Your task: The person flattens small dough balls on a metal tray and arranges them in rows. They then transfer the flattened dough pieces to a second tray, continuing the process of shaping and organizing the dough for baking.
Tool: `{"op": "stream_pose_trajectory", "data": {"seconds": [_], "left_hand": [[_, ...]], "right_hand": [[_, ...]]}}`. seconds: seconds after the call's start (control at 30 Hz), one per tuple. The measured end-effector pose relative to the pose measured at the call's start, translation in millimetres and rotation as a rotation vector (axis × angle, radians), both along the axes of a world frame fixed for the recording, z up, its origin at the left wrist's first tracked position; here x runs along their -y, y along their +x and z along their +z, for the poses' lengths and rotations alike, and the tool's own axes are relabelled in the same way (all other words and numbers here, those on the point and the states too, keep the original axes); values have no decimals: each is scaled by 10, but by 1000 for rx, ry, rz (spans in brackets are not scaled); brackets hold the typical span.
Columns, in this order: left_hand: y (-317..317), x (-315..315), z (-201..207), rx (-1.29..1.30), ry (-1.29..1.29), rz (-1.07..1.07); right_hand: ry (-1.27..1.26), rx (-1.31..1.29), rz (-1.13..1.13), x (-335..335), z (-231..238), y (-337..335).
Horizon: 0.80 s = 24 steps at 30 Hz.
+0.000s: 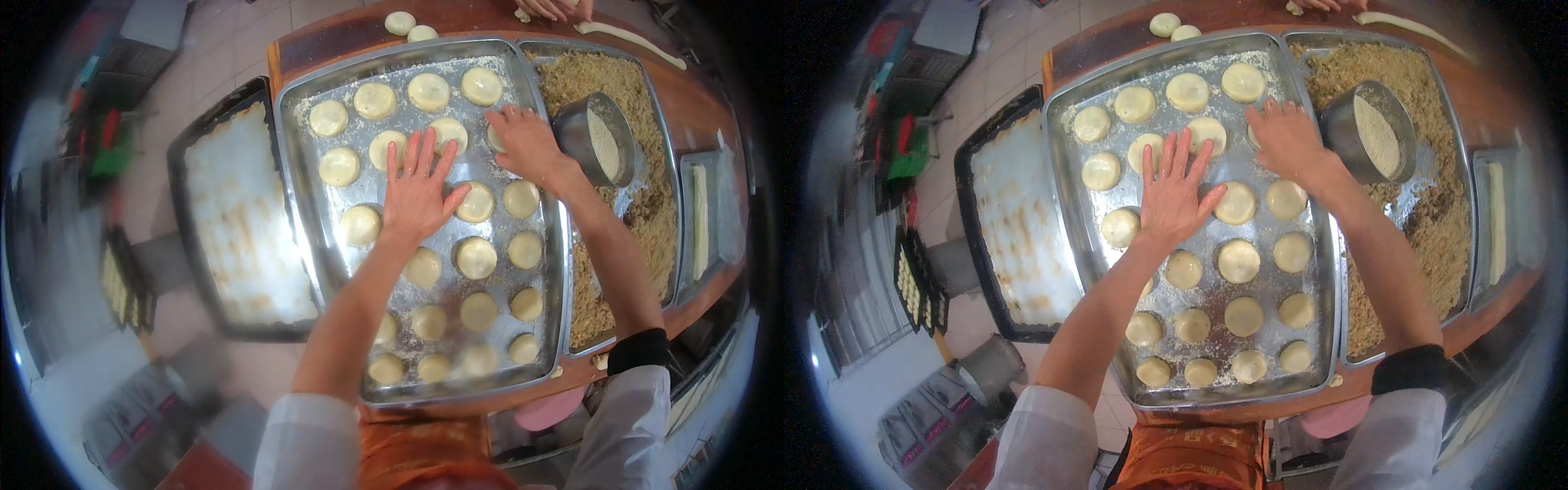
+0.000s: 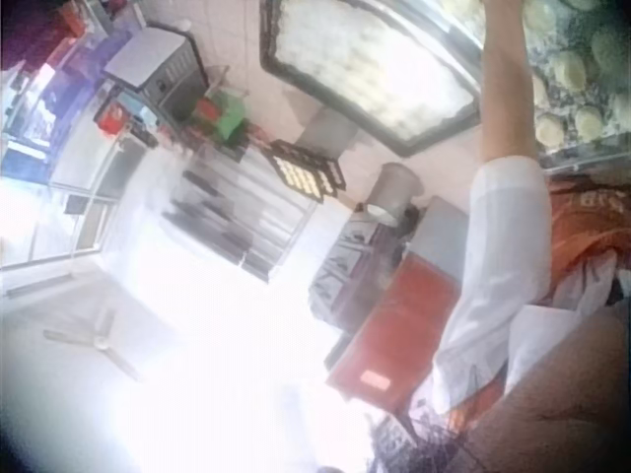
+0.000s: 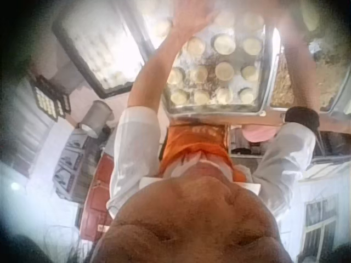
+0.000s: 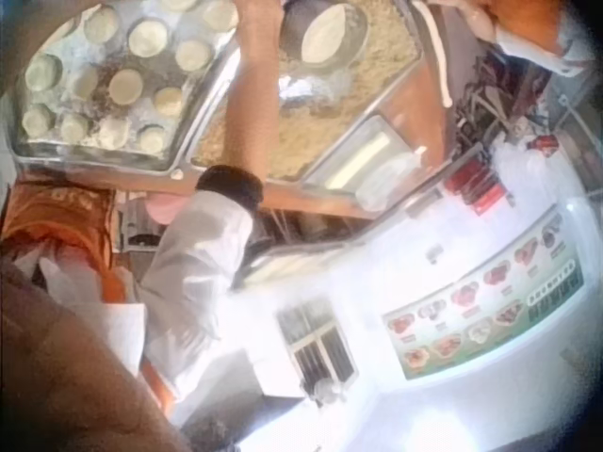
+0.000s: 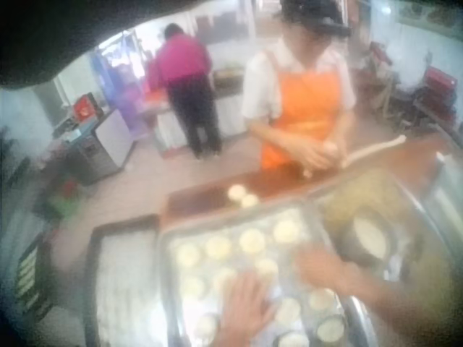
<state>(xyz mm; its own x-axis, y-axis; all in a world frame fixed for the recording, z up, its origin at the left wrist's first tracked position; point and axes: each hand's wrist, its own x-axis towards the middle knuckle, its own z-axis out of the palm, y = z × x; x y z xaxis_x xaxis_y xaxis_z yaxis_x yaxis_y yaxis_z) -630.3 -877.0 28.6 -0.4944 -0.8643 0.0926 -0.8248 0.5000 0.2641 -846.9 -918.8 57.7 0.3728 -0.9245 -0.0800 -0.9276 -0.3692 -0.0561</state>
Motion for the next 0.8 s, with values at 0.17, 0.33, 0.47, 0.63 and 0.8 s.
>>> {"op": "stream_pose_trajectory", "data": {"seconds": [0.17,0.33,0.47,0.63,0.8], "left_hand": [[25,-4,-44,-14,-34,2],[102,-18,-89,44,-18,46],[-4,-5,-55,7,-12,25],[79,2,-71,-2,-31,29],[-12,18,-51,-26,-56,0]], "right_hand": [[184,18,-123,105,388,84],[13,80,-87,-552,534,89],[12,24,-31,-979,273,-16],[80,120,-116,-903,295,137],[-370,246,-312,-490,-266,280]]}}
